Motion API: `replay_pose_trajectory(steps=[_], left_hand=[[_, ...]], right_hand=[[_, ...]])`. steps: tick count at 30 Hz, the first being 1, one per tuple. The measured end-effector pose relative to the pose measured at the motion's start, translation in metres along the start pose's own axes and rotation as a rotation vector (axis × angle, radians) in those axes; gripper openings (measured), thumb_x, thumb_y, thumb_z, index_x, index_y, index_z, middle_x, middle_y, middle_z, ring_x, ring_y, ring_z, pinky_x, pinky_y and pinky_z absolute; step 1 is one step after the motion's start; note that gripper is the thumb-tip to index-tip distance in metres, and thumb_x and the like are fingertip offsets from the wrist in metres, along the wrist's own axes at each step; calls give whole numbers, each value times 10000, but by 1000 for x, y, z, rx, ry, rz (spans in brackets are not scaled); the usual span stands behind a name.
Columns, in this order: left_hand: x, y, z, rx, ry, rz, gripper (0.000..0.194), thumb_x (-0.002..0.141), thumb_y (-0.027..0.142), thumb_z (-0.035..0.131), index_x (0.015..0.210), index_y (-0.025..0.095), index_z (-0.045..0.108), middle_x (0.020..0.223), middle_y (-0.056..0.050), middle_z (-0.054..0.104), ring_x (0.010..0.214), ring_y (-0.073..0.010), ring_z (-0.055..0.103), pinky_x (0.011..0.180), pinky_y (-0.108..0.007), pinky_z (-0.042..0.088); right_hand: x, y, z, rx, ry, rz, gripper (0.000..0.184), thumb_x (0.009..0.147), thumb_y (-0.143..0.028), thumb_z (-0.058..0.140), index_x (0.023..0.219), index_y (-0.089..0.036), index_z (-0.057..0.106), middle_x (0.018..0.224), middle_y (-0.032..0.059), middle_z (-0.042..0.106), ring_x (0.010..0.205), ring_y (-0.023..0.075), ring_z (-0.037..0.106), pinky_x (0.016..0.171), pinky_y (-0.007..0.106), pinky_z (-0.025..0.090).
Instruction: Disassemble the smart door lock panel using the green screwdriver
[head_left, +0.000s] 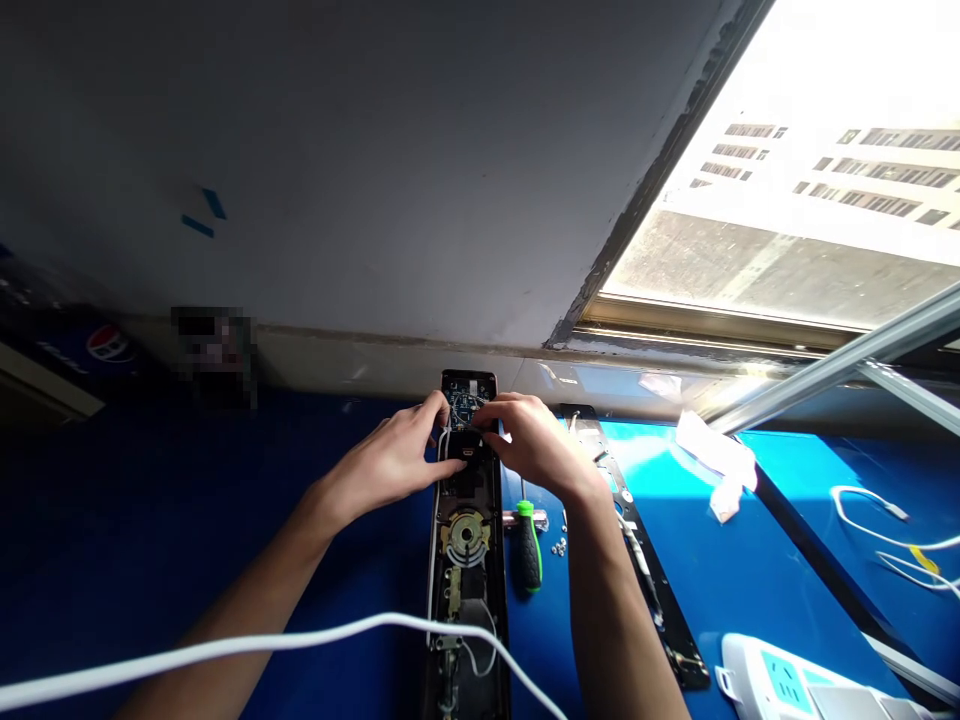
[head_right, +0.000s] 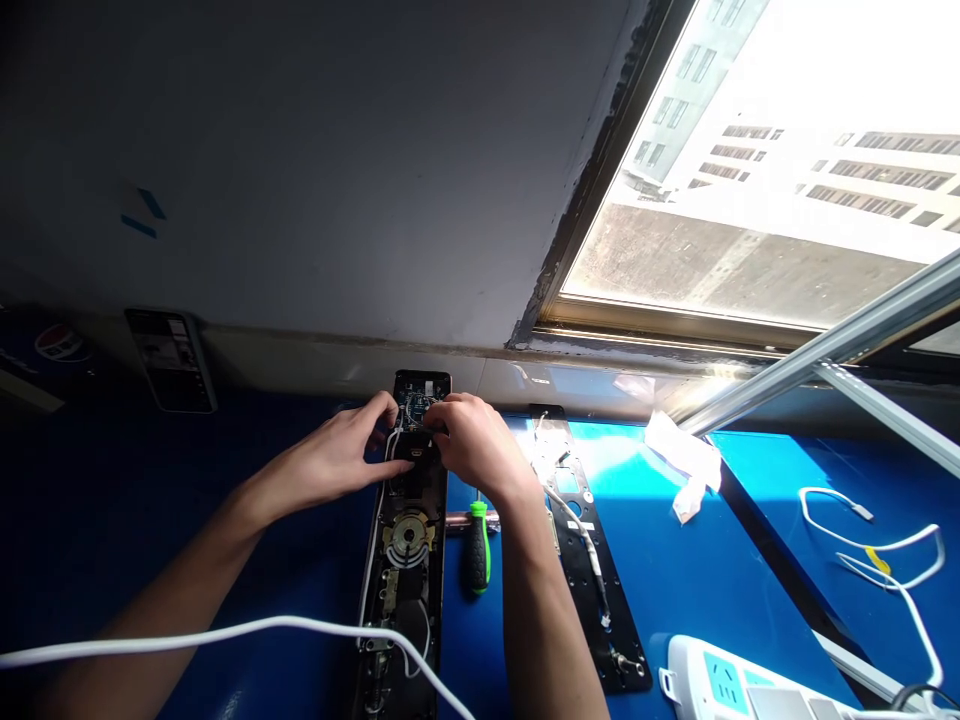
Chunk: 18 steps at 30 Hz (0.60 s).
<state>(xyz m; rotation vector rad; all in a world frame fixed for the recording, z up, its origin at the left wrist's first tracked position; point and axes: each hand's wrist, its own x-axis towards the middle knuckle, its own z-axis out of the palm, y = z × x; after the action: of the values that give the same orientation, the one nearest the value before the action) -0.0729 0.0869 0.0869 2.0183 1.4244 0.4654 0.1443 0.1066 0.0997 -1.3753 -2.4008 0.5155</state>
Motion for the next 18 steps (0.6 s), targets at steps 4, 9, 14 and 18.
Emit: replay_pose_trajectory(steps=[4, 9, 14, 18], left_hand=[[-1, 3, 1, 24, 15, 2, 369, 838, 421, 747, 1043, 270, 480, 991, -2, 706, 902, -262, 708, 730, -329, 467], [-2, 3, -1, 9, -2, -4, 354, 849, 419, 739, 1034, 272, 475, 1012, -2, 708, 922, -263, 711, 739, -331, 468], [-1, 0, 0, 31, 3, -3, 380, 850, 461, 740, 1029, 279, 459, 1021, -4, 698, 920, -268, 703, 726, -337, 456], [-1, 0, 1, 55, -2, -9, 414, 845, 504, 738, 1048, 276, 457, 1005, -18, 696, 896, -274, 705, 710, -339, 459]], right_hand=[[1, -2, 1, -4, 24, 5, 340, 860, -34, 617, 1100, -216, 776, 951, 46, 734, 836, 169, 618, 748, 288, 439], [0, -4, 1, 28, 61, -18, 356, 932, -49, 567, 1202, -189, 752, 1069, 85, 721, 920, 181, 637, 803, 300, 481], [-4, -9, -4, 70, 61, -41, 243, 999, -111, 554, 1107, -177, 761, 1043, 76, 706, 868, 146, 626, 747, 265, 476], [-9, -9, -11, 190, 19, -44, 98, 964, -213, 672, 905, -181, 743, 842, 6, 722, 716, 104, 604, 639, 232, 445]])
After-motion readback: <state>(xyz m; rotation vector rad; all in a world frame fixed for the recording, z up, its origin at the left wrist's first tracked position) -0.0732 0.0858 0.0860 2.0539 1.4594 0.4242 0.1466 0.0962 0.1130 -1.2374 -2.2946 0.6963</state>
